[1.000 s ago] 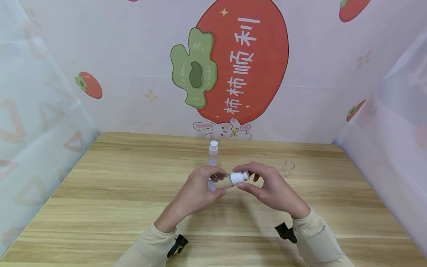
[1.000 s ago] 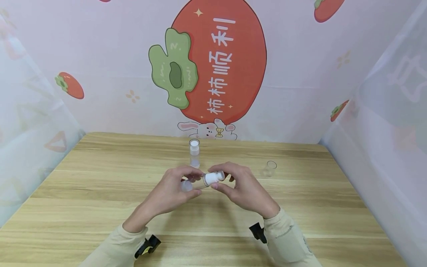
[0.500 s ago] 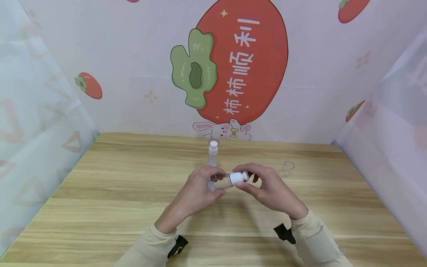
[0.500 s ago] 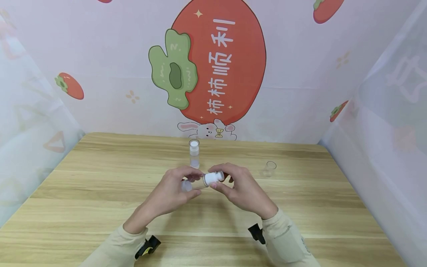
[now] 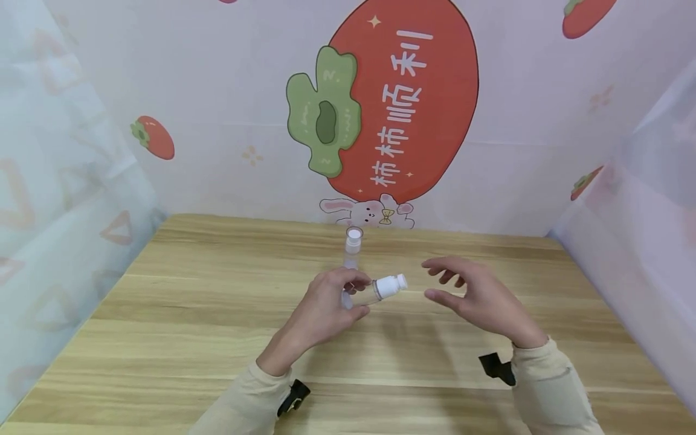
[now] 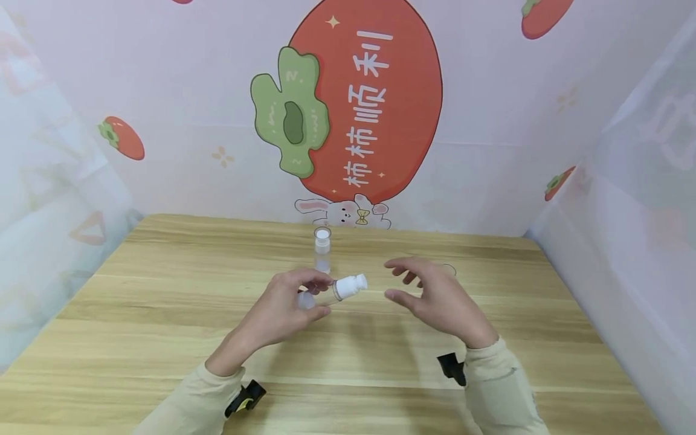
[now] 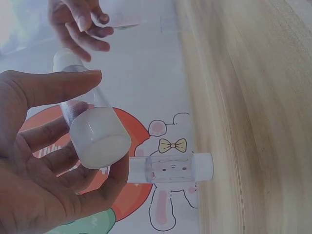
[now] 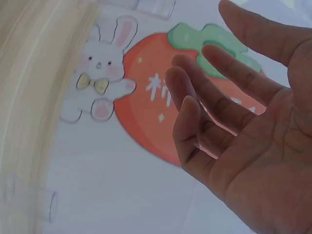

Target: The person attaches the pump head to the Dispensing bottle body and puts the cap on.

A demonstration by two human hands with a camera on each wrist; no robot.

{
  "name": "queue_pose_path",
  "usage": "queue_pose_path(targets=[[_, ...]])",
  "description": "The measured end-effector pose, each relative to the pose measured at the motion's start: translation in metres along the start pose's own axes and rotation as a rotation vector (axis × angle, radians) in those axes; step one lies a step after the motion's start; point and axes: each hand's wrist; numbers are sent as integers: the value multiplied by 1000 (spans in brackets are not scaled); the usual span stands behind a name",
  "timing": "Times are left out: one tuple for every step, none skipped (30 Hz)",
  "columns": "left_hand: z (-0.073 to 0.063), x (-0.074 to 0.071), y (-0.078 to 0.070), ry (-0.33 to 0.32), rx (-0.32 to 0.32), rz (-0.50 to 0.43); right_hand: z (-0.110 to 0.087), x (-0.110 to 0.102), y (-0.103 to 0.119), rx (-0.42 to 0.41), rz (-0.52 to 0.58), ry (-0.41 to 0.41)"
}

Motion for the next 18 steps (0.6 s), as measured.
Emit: queue_pose_path(targets=[[0,0,0,-1,-1,4,-1,-2,-3,13,-17,-4],[0,0,0,-2,-2,8,-2,-4,-5,29,-27,-4],[0,0,0,-3,-3,11,-2,-6,-8,36,-41,-4],[0,0,0,-4,-2,14,-3,-8,-11,43,-49,-3],[0,0,0,-5,-2,14,-3,-9,-14,48,-58,-4],[0,0,0,-7,-2,15,-4,-11,-16,51,-68,-5],[0,0,-1,-9,-3,17,-4,-13,-19,53,-75,-8],[1,0,0,-10,-3,18,-4,-15,-22,50,-85,-12],[1,0,0,-8,-4,17,-4,-17,-24,48,-102,-19],[1,0,-1,-6,-3,16,-4,-20,-27,51,-116,-27],[0,0,-1,-5,-2,18,-4,-23,-29,56,-137,-33],[1,0,-1,-4,0,20,-4,-27,-31,67,-157,-34],[1,0,-1,0,-1,19,-4,-30,-33,80,-178,-33],[0,0,-1,3,-1,17,-4,-34,-35,97,-202,-28],[0,0,-1,6,-2,16,-3,-37,-37,120,-221,-20],[0,0,-1,8,-3,15,-3,-40,-39,142,-235,-10],[0,1,-1,8,-3,15,-3,-44,-40,160,-248,2],[0,1,-1,8,-4,15,-2,-46,-42,179,-257,13]])
Point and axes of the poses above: each hand's wrist, its own z-axis towards the middle knuckle, its own x-axis out of the palm, y = z × x, and after that the axes turned 3 degrees about z, right-handed
